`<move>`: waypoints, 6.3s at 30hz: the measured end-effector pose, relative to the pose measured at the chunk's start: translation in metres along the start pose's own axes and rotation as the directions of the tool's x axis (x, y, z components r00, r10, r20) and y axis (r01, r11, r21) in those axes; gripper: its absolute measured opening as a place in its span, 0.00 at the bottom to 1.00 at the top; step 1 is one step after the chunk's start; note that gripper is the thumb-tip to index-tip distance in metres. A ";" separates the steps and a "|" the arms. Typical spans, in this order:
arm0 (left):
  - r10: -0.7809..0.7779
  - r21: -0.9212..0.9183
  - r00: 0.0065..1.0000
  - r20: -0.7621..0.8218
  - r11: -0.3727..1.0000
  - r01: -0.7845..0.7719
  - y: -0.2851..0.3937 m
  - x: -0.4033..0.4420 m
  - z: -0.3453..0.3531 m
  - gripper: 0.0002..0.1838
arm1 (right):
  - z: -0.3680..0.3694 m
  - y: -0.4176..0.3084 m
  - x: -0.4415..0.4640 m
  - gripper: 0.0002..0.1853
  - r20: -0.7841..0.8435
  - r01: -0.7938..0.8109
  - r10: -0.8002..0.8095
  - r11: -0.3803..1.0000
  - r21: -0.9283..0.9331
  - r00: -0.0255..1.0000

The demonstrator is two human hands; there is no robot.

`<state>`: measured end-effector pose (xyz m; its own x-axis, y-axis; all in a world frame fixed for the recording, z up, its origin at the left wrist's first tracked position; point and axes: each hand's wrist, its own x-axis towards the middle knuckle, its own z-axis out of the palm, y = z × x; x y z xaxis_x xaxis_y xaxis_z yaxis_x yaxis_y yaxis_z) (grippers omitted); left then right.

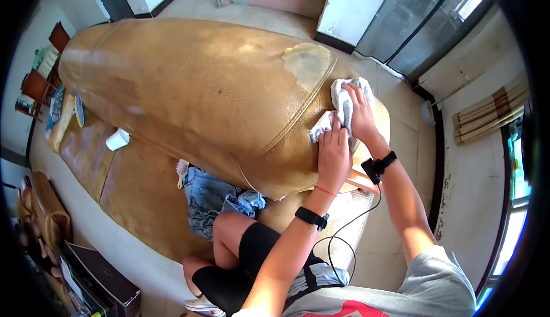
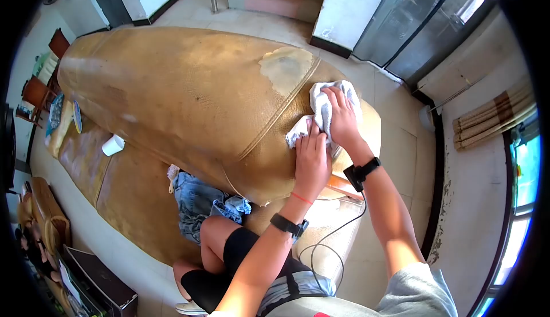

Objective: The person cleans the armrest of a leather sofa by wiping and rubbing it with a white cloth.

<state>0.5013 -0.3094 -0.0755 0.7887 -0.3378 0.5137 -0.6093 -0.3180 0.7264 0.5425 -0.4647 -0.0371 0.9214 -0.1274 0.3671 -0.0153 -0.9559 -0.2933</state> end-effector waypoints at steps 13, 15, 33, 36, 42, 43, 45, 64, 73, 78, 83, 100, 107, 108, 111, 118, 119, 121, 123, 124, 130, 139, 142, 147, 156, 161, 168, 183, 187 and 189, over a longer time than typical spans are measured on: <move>0.075 0.076 0.991 -0.113 0.995 -0.066 -0.004 -0.092 -0.047 0.09 | 0.023 -0.059 -0.095 0.18 -0.146 0.028 -0.058 0.979 -0.200 0.988; 0.083 0.137 0.993 -0.081 0.988 -0.072 -0.013 -0.107 -0.051 0.08 | 0.024 -0.072 -0.106 0.18 -0.129 0.037 -0.064 0.978 -0.206 0.990; 0.042 0.043 0.997 -0.065 0.998 -0.040 -0.018 -0.110 -0.050 0.12 | 0.030 -0.076 -0.093 0.15 -0.106 0.042 -0.061 0.984 -0.172 0.992; 0.047 0.082 0.997 -0.068 0.996 -0.041 -0.017 -0.112 -0.051 0.08 | 0.038 -0.079 -0.097 0.14 -0.177 0.010 -0.046 0.980 -0.198 0.983; 0.044 0.075 0.997 -0.059 0.996 -0.040 -0.025 -0.117 -0.047 0.10 | 0.044 -0.085 -0.107 0.13 -0.315 -0.065 -0.003 0.976 -0.208 0.949; 0.044 0.082 0.997 -0.070 0.996 -0.038 -0.025 -0.117 -0.048 0.10 | 0.046 -0.085 -0.107 0.13 -0.319 -0.063 -0.004 0.978 -0.198 0.948; 0.045 0.095 0.995 -0.087 0.995 -0.036 -0.023 -0.118 -0.046 0.11 | 0.046 -0.083 -0.107 0.13 -0.327 -0.061 -0.002 0.982 -0.181 0.945; 0.088 0.065 0.987 -0.134 0.995 -0.080 -0.026 -0.116 -0.044 0.10 | 0.054 -0.078 -0.103 0.11 -0.406 -0.005 -0.085 0.977 -0.214 0.910; 0.100 0.084 0.990 -0.100 0.992 -0.092 -0.027 -0.118 -0.045 0.15 | 0.053 -0.079 -0.106 0.12 -0.468 0.028 -0.101 0.986 -0.162 0.878; 0.070 0.102 0.996 -0.058 0.993 -0.064 -0.030 -0.125 -0.045 0.17 | 0.055 -0.076 -0.107 0.13 -0.485 0.033 -0.094 0.990 -0.134 0.869; 0.071 0.096 0.993 -0.100 0.994 -0.061 -0.035 -0.123 -0.038 0.18 | 0.057 -0.075 -0.105 0.13 -0.450 0.019 -0.098 0.984 -0.178 0.888; 0.060 0.085 0.994 -0.093 0.995 -0.052 -0.030 -0.128 -0.044 0.19 | 0.059 -0.079 -0.116 0.16 -0.395 -0.080 0.012 0.984 -0.158 0.919; 0.047 0.080 0.994 -0.102 0.996 -0.039 -0.035 -0.129 -0.039 0.18 | 0.060 -0.080 -0.116 0.15 -0.405 -0.059 -0.023 0.980 -0.190 0.914; 0.050 0.079 0.994 -0.100 0.996 -0.042 -0.035 -0.128 -0.039 0.18 | 0.059 -0.080 -0.115 0.15 -0.405 -0.062 -0.020 0.980 -0.189 0.914; 0.067 0.074 0.994 -0.089 0.995 -0.060 -0.033 -0.127 -0.045 0.18 | 0.058 -0.080 -0.115 0.16 -0.426 -0.045 -0.033 0.984 -0.170 0.904; 0.045 0.123 0.995 -0.091 0.992 -0.034 -0.032 -0.137 -0.048 0.11 | 0.062 -0.077 -0.117 0.16 -0.458 -0.028 -0.050 0.986 -0.163 0.887; 0.039 0.113 0.995 -0.095 0.993 -0.029 -0.031 -0.140 -0.048 0.12 | 0.062 -0.077 -0.119 0.16 -0.456 -0.032 -0.047 0.986 -0.164 0.889; 0.029 0.093 0.994 -0.107 0.996 -0.019 -0.032 -0.141 -0.047 0.15 | 0.061 -0.078 -0.120 0.16 -0.451 -0.029 -0.047 0.987 -0.159 0.891; 0.043 0.095 0.992 -0.117 0.995 -0.031 -0.036 -0.140 -0.044 0.16 | 0.060 -0.080 -0.120 0.17 -0.442 -0.030 -0.047 0.986 -0.167 0.896; 0.049 0.098 0.991 -0.121 0.995 -0.037 -0.037 -0.140 -0.043 0.16 | 0.060 -0.080 -0.119 0.17 -0.436 -0.032 -0.050 0.984 -0.178 0.899; 0.035 0.090 0.992 -0.124 0.996 -0.024 -0.037 -0.139 -0.041 0.18 | 0.058 -0.081 -0.117 0.18 -0.447 -0.025 -0.054 0.985 -0.170 0.893; 0.043 0.107 0.993 -0.111 0.994 -0.031 -0.034 -0.141 -0.047 0.13 | 0.060 -0.080 -0.119 0.15 -0.465 -0.020 -0.064 0.984 -0.174 0.883; 0.048 0.103 0.992 -0.114 0.994 -0.036 -0.038 -0.141 -0.044 0.14 | 0.058 -0.081 -0.120 0.16 -0.467 -0.009 -0.071 0.986 -0.167 0.881; 0.022 0.091 0.992 -0.124 0.996 -0.011 -0.042 -0.142 -0.037 0.13 | 0.062 -0.082 -0.118 0.16 -0.463 -0.012 -0.081 0.981 -0.195 0.883; 0.014 0.106 0.992 -0.123 0.994 -0.001 -0.033 -0.145 -0.052 0.14 | 0.068 -0.077 -0.122 0.16 -0.455 -0.047 -0.055 0.977 -0.210 0.889; -0.023 0.110 0.992 -0.124 0.993 0.037 -0.032 -0.150 -0.056 0.16 | 0.069 -0.084 -0.126 0.16 -0.442 -0.049 -0.046 0.978 -0.203 0.896; -0.009 0.113 0.994 -0.105 0.993 0.021 -0.043 -0.154 -0.048 0.16 | 0.067 -0.082 -0.125 0.17 -0.440 -0.010 -0.096 0.973 -0.231 0.893; 0.034 0.092 0.991 -0.126 0.995 -0.022 -0.044 -0.152 -0.051 0.18 | 0.068 -0.081 -0.124 0.17 -0.457 -0.003 -0.102 0.975 -0.223 0.884; 0.021 0.081 0.990 -0.140 0.997 -0.010 -0.045 -0.152 -0.048 0.18 | 0.067 -0.082 -0.124 0.17 -0.459 0.001 -0.103 0.976 -0.217 0.882; 0.019 0.079 0.989 -0.148 0.997 -0.008 -0.046 -0.153 -0.046 0.18 | 0.066 -0.083 -0.125 0.17 -0.462 -0.003 -0.107 0.973 -0.233 0.881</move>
<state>0.4124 -0.2025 -0.1666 0.7802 -0.2089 0.5896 -0.6200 -0.3840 0.6842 0.4542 -0.3515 -0.1169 0.6337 -0.1317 0.7623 -0.1084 -0.9908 -0.0811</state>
